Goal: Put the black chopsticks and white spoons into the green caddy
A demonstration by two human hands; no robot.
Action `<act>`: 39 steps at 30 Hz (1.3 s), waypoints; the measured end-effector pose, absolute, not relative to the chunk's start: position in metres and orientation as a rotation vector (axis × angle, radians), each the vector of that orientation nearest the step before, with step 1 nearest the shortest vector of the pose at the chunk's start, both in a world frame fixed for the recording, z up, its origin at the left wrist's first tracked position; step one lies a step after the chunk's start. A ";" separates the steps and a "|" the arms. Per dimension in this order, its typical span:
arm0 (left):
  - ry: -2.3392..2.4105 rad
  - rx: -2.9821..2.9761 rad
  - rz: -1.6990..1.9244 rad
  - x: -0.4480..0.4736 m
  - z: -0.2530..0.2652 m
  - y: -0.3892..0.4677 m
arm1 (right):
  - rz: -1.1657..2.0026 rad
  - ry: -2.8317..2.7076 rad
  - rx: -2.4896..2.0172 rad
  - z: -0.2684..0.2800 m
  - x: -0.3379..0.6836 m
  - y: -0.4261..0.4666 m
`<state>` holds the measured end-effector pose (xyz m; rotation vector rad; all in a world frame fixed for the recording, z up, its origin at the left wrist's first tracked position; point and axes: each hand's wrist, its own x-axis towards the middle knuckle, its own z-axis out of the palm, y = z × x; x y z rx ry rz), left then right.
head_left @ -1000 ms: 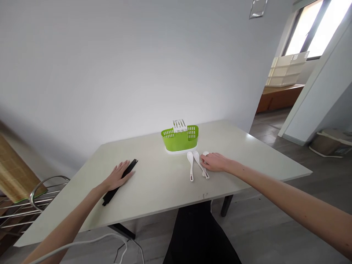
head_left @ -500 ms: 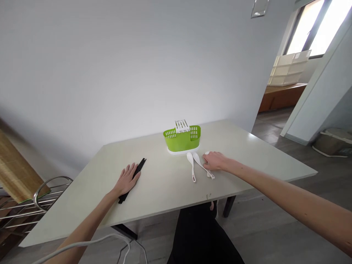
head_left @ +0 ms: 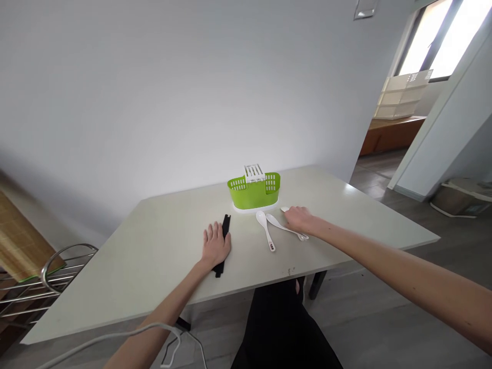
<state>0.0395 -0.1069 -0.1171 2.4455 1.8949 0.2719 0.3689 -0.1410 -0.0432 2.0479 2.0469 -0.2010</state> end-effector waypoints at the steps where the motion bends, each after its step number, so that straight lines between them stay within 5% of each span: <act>1: 1.872 2.443 0.323 0.048 -0.122 -0.109 | -0.197 2.043 2.044 -0.043 0.369 -0.140; 9: 1.639 2.312 0.734 0.085 -0.143 -0.114 | -0.174 2.006 2.050 -0.045 0.365 -0.135; 22: 1.689 1.784 1.304 0.077 -0.106 -0.120 | -0.438 2.174 2.117 -0.063 0.399 -0.111; 39: 1.674 1.529 1.351 0.061 -0.097 -0.068 | -0.473 2.487 2.152 -0.094 0.422 -0.150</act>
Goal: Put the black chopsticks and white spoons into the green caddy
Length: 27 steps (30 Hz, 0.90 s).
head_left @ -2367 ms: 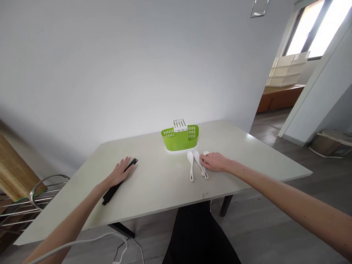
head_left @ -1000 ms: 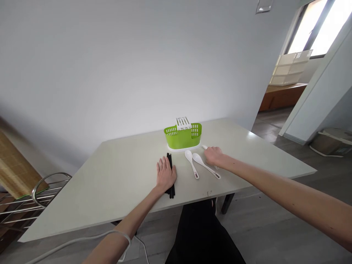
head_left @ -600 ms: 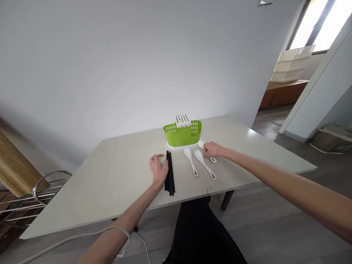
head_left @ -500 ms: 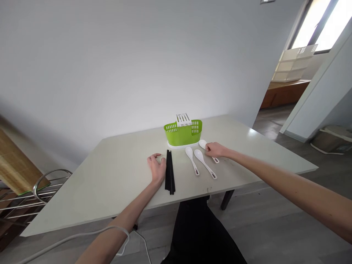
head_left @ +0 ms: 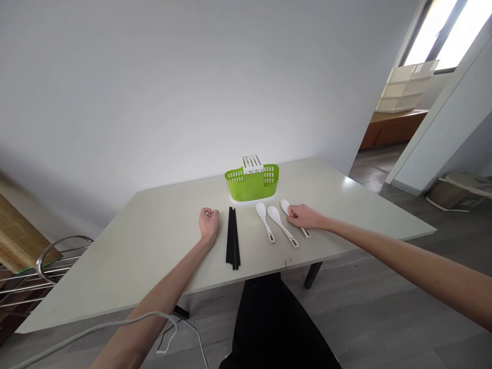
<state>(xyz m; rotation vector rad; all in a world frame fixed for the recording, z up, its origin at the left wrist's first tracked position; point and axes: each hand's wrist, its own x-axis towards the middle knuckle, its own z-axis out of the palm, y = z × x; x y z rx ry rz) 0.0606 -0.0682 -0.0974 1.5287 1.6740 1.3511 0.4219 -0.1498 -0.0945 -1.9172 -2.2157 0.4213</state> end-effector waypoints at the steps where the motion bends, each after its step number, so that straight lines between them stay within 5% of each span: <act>1: 1.672 1.531 1.352 0.059 -0.097 -0.064 | 0.429 -2.224 -1.902 -0.094 0.421 -0.151; 12: 1.711 1.472 1.434 0.037 -0.092 -0.025 | 0.647 -2.331 -1.788 -0.077 0.427 -0.163; 27: 1.536 1.377 1.456 0.031 -0.090 0.014 | 0.042 -2.193 -1.937 -0.068 0.451 -0.121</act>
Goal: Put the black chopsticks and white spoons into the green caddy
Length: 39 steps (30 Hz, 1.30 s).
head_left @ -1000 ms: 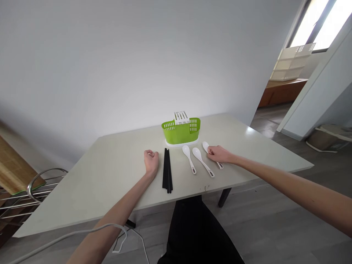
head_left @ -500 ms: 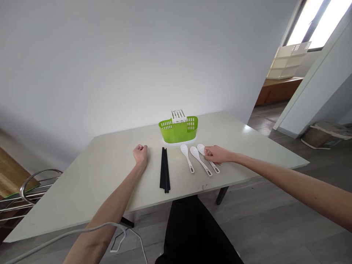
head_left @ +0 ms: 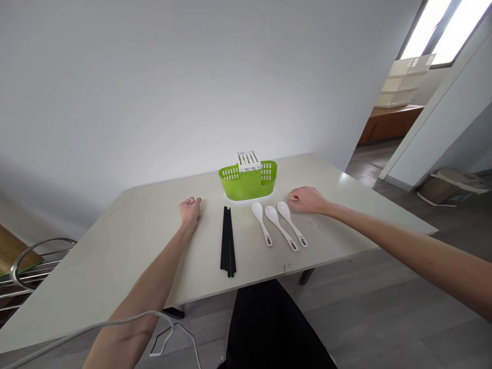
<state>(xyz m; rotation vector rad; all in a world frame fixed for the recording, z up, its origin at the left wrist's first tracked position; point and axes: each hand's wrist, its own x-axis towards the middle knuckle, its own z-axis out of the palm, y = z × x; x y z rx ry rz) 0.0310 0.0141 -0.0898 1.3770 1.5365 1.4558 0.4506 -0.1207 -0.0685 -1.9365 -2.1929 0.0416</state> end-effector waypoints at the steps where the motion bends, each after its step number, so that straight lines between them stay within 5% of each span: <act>1: 1.513 1.376 1.448 0.031 -0.091 0.017 | 0.026 -2.188 -1.951 -0.070 0.452 -0.116; 12: 1.372 1.369 1.423 0.040 -0.094 0.043 | 0.114 -2.101 -1.901 -0.102 0.456 -0.072; 26: 1.266 1.406 1.345 0.047 -0.094 0.071 | 0.338 -1.296 -1.610 -0.132 0.440 -0.036; 39: 1.261 1.481 1.215 0.048 -0.095 0.083 | 0.840 -0.929 -1.233 -0.131 0.450 -0.023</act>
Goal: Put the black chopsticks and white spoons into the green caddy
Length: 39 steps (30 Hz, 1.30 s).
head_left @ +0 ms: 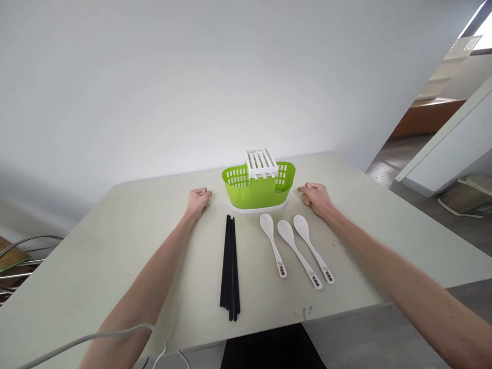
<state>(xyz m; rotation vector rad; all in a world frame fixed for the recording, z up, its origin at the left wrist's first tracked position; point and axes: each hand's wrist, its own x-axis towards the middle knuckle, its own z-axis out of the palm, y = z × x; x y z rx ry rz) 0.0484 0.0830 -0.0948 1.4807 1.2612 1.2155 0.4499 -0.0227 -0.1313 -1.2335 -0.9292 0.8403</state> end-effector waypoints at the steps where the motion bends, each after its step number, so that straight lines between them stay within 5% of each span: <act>1: 1.264 1.487 1.212 0.048 -0.095 0.083 | 0.872 -0.928 -1.207 -0.129 0.450 -0.025; 39: 1.329 1.860 0.911 0.046 -0.075 0.047 | 1.000 -0.940 -1.201 -0.114 0.434 -0.045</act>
